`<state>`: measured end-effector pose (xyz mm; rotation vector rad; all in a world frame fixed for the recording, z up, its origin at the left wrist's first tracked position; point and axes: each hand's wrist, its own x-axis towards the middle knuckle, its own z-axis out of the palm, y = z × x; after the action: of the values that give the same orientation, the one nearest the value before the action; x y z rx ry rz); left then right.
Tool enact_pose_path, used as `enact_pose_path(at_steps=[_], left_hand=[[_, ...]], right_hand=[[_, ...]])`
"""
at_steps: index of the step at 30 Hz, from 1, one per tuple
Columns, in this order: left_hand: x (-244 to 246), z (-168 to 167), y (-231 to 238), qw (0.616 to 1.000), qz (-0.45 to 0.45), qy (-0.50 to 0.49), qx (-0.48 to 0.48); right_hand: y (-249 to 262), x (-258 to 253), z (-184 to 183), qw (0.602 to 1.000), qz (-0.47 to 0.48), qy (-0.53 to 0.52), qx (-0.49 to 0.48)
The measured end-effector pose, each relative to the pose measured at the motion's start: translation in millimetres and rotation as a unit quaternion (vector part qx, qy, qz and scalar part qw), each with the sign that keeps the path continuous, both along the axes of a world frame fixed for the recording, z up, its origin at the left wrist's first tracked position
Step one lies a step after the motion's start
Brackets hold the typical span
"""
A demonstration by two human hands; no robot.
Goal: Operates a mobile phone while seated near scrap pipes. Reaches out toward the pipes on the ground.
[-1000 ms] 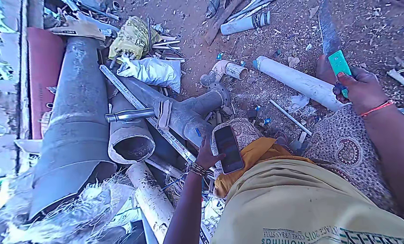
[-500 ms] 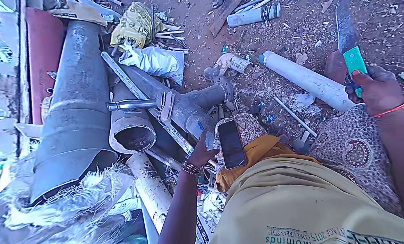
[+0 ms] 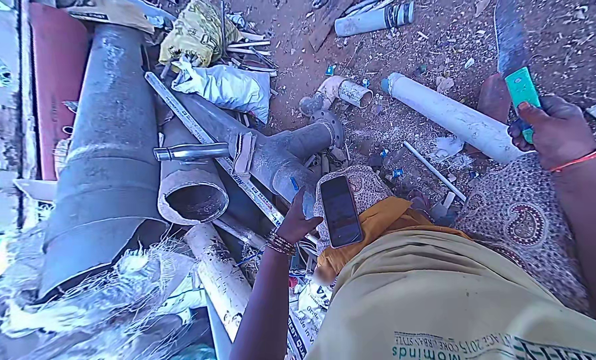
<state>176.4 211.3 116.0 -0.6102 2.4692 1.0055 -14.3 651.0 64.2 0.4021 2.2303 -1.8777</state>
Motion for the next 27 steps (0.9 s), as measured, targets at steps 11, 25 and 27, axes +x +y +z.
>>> enact_pose_path(at_steps=[11,25,27], left_hand=[[-4,0,5,1.000,-0.010,-0.004,-0.009],[-5,-1,11,1.000,-0.006,-0.004,-0.006],[-6,-1,11,1.000,-0.006,-0.005,-0.007]], right_hand=[[4,-1,-3,1.000,0.014,0.011,0.007],[1,0,0,1.000,0.000,0.009,-0.018],[0,0,1,1.000,0.001,0.009,-0.017]])
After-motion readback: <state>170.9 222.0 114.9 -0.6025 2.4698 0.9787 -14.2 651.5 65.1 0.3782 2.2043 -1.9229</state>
